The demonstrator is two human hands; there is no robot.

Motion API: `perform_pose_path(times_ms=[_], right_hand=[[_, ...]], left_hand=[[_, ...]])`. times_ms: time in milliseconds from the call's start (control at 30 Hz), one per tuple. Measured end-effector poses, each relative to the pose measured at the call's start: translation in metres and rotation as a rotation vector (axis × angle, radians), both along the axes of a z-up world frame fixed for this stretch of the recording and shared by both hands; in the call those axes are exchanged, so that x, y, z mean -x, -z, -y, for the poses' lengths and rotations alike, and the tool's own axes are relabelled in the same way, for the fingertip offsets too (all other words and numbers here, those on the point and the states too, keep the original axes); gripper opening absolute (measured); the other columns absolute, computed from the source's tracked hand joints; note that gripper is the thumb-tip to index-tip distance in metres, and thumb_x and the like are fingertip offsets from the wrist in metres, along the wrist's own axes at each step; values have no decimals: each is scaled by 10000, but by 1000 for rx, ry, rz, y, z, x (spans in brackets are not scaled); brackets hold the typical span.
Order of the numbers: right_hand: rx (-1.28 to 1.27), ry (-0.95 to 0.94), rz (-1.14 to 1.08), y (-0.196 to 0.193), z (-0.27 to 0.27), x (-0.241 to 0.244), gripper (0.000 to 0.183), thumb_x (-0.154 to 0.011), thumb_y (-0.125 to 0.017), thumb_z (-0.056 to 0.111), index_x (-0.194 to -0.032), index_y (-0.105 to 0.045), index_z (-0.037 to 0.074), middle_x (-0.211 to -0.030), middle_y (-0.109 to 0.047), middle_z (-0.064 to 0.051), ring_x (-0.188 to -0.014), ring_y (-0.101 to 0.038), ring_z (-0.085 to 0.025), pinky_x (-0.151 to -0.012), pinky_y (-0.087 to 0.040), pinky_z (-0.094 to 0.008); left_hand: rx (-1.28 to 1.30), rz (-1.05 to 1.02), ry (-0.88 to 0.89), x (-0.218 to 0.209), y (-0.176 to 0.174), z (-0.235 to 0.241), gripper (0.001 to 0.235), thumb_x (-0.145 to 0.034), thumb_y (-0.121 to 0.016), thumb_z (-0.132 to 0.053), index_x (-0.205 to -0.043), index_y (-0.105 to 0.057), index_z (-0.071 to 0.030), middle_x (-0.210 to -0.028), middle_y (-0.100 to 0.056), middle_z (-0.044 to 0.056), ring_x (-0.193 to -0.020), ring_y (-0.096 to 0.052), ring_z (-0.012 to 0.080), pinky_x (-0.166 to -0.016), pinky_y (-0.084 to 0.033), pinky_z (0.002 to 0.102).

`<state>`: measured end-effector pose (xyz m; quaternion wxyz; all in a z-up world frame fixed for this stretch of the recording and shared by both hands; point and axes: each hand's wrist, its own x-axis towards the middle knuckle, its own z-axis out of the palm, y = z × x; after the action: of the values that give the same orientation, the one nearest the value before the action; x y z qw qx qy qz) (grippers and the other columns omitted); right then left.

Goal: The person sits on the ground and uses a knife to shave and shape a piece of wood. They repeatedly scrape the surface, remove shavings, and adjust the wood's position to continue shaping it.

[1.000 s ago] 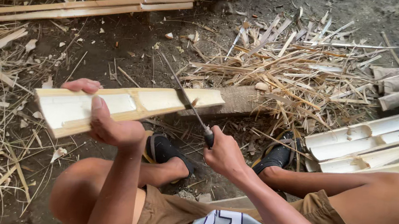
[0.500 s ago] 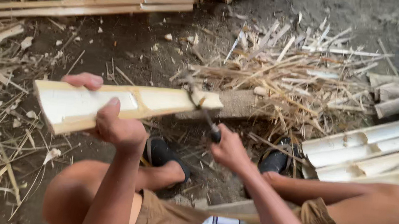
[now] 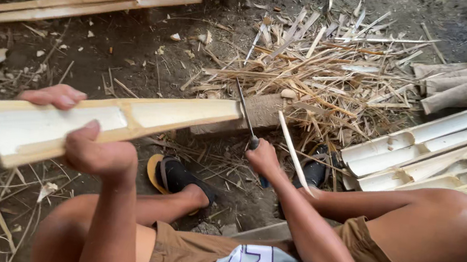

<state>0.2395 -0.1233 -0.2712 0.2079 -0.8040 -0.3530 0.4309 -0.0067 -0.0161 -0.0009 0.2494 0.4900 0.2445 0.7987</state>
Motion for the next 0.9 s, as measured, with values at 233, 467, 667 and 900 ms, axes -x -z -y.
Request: perform_pose_path(times_ms=[233,467,667,900], right_hand=[[-583,-252,-186,-177,31,66,216,-828,-663,105,-1006,-566,30,-698,-670,-216,-621,-713,-353,-607,-545,-446],[-323,-202,3,-178,8,62,239,-837,-668,100,-1026,-536,37,-688,-667,-230,-652,-710,-401,-607,-535,-496],[-692,-312,82,-174,29,76,309,-764,-701,85,-1039,-567,40,-705,-674,-237,-686,-686,-447,-618,-520,-522],[-310,-218,-18,-110,-13,37,225,-804,-682,90,-995,-578,30,-741,-701,-214,-644,-695,-359,-638,-536,-477]], left_hand=[[-43,175,180,-31,-19,20,459,-611,-484,-113,-1051,-441,12,-1003,-446,122,-850,-439,206,-805,-437,302],[-41,70,221,-8,-6,21,468,-666,-490,-123,-1119,-461,-12,-930,-429,107,-784,-413,192,-737,-416,290],[-59,106,216,-22,-14,25,457,-654,-478,-130,-1099,-466,-27,-925,-444,89,-824,-443,183,-774,-431,282],[-10,101,152,-4,-17,15,486,-690,-489,-113,-1163,-463,-2,-945,-453,86,-823,-442,183,-760,-432,290]])
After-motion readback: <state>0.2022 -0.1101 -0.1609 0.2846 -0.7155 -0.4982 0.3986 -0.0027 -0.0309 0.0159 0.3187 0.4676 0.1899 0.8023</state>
